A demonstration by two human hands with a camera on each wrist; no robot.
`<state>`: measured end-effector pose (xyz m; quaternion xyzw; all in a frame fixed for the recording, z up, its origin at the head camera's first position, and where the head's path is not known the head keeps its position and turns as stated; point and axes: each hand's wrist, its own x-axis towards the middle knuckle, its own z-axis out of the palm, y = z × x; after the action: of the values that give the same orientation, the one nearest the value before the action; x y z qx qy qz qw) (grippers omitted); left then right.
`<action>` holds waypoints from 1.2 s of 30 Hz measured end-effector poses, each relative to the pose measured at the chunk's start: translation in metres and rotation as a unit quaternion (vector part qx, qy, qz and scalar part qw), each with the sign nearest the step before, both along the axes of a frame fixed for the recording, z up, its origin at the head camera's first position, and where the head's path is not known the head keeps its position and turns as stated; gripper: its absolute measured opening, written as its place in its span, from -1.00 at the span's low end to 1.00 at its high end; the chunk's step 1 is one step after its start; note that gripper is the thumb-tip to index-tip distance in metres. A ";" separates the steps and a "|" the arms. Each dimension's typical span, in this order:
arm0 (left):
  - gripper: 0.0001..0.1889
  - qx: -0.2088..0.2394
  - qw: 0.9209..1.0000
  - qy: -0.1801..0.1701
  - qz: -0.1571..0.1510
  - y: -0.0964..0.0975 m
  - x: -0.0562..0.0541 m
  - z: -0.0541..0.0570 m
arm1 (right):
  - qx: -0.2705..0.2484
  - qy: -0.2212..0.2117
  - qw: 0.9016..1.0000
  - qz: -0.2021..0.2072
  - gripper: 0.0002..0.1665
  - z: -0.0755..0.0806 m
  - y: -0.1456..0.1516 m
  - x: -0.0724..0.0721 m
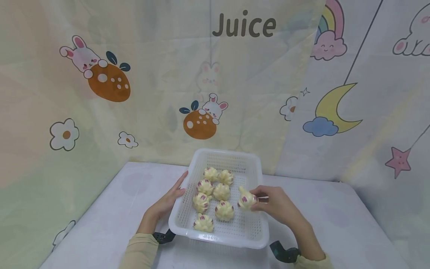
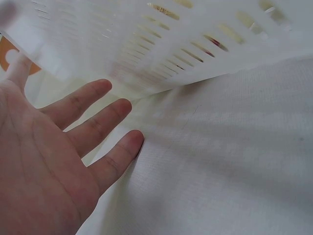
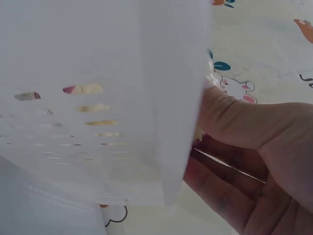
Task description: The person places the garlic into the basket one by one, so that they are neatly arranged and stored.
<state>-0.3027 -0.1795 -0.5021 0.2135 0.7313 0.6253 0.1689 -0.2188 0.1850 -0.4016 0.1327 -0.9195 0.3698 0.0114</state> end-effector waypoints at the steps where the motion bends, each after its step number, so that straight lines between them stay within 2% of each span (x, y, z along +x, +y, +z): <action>1: -0.36 0.000 1.000 -0.002 0.002 0.000 0.000 0.000 | 0.005 0.001 1.000 0.003 -0.51 0.000 0.000 0.000; 12: -0.37 0.003 1.000 -0.010 0.010 0.000 0.001 0.000 | 0.021 -0.013 0.998 0.050 -0.56 0.000 -0.004 0.002; 28: -0.38 0.004 1.000 0.000 0.000 -0.001 -0.001 0.000 | 0.044 -0.054 0.995 0.075 -0.57 0.003 -0.015 0.006; 36: -0.38 -0.008 1.000 0.001 0.008 0.000 0.001 0.002 | 0.051 -0.057 0.990 0.116 -0.55 0.000 -0.021 0.009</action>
<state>-0.3018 -0.1798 -0.5000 0.2072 0.7380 0.6206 0.1651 -0.2097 0.1637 -0.4012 0.2173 -0.9149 0.3280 -0.0907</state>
